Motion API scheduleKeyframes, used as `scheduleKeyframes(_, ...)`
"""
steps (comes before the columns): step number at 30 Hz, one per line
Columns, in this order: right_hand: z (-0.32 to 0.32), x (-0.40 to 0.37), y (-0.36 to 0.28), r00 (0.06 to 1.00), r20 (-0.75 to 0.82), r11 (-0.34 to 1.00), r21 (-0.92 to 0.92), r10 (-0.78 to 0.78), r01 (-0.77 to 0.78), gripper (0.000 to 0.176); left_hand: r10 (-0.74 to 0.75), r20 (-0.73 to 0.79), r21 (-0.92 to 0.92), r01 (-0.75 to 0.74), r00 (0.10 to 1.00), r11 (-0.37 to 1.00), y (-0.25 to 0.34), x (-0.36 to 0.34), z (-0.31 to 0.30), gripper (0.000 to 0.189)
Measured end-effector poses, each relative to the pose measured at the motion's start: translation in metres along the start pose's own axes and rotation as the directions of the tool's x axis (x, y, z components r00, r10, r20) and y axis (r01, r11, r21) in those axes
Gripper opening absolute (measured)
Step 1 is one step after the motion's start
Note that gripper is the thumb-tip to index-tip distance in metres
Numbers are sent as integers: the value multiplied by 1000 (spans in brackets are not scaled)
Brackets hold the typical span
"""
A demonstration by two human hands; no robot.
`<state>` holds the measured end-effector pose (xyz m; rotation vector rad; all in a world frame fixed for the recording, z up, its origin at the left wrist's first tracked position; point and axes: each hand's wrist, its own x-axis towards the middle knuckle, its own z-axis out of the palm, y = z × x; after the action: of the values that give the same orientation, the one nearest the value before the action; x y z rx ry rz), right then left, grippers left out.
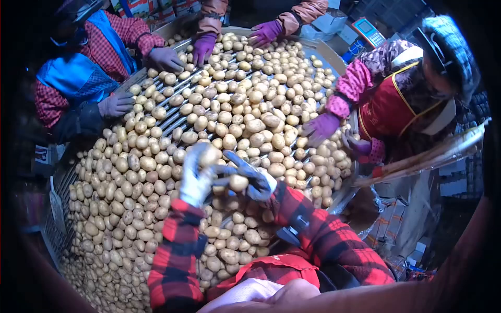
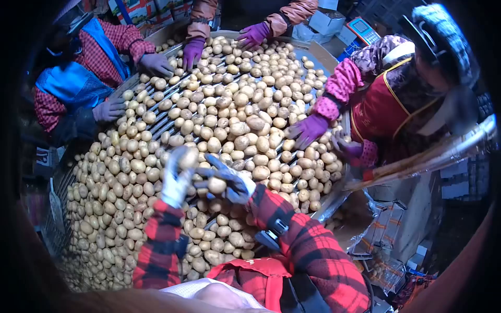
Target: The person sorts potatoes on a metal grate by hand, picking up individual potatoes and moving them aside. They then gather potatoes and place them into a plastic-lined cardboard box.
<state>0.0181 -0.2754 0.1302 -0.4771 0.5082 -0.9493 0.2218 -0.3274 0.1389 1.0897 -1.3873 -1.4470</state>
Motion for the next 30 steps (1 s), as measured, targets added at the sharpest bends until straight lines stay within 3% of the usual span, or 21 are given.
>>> scheduleKeyframes(1,-13,-19,14,994,54,984,-141,-98,105,67,-95,86,-182,110,992,977,1,-24,21,52)
scheduleKeyframes(2,-26,-39,28,975,108,941,-263,-193,215,62,155,179,264,-200,971,944,-11,-38,37,63)
scheduleKeyframes(3,-36,-62,30,903,216,583,-702,-372,408,61,75,300,207,-142,951,968,-4,-58,57,57)
scheduleKeyframes(4,-34,-92,22,905,219,431,-822,-364,372,64,255,362,379,-391,897,839,-10,-73,79,53)
scheduleKeyframes(5,-35,-124,19,953,51,703,-664,-298,256,67,177,445,396,-370,878,840,-15,-92,95,56)
scheduleKeyframes(6,-35,-155,15,968,-118,898,-411,-221,155,70,193,469,378,-394,862,838,-15,-108,107,56)
scheduleKeyframes(7,-37,-187,18,963,-241,916,401,117,-11,73,207,492,360,-415,845,835,-15,-123,115,57)
scheduleKeyframes(9,-40,-258,10,938,-343,965,259,56,38,71,124,482,478,-379,867,793,-28,-143,122,62)
scheduleKeyframes(10,-40,-291,7,881,-471,994,63,-45,85,70,106,450,528,-360,887,769,-32,-148,120,59)
scheduleKeyframes(12,-44,-339,6,721,-671,979,-41,-176,201,72,38,398,669,-319,916,671,-33,-154,110,57)
scheduleKeyframes(13,-51,-356,6,627,-762,952,42,-165,302,75,-21,372,778,-300,928,552,-37,-158,103,61)
scheduleKeyframes(15,-78,-390,11,526,-842,978,-12,-121,207,79,-87,323,846,-246,943,472,-39,-161,93,64)
scheduleKeyframes(16,-82,-397,13,350,-926,990,-138,-140,29,78,-164,331,859,-225,929,459,-45,-162,88,65)
scheduleKeyframes(17,-89,-395,21,128,-968,922,-246,-217,-299,71,-155,331,858,-229,931,459,-48,-164,86,65)
scheduleKeyframes(19,-109,-379,49,206,-799,741,-601,-564,-301,64,-220,381,869,-266,898,417,-53,-171,82,64)
scheduleKeyframes(20,-103,-373,50,316,-772,760,-621,-551,-192,57,-240,374,874,-254,896,414,-55,-172,83,64)
scheduleKeyframes(21,-89,-350,50,284,-813,809,-564,-508,-167,53,-213,371,869,-257,904,423,-66,-174,83,65)
scheduleKeyframes(23,-78,-308,58,368,-762,737,-632,-534,-239,52,-232,369,877,-255,900,407,-62,-173,85,65)
scheduleKeyframes(25,-59,-269,53,517,-603,469,-798,-608,-378,52,-201,363,869,-254,910,424,-68,-175,85,65)
scheduleKeyframes(27,-48,-228,52,612,-473,344,-881,-633,-325,53,-159,360,859,-260,920,441,-70,-178,79,64)
scheduleKeyframes(30,-52,-168,38,775,-192,-20,-967,-602,-255,55,-116,385,834,-291,916,468,-79,-175,82,64)
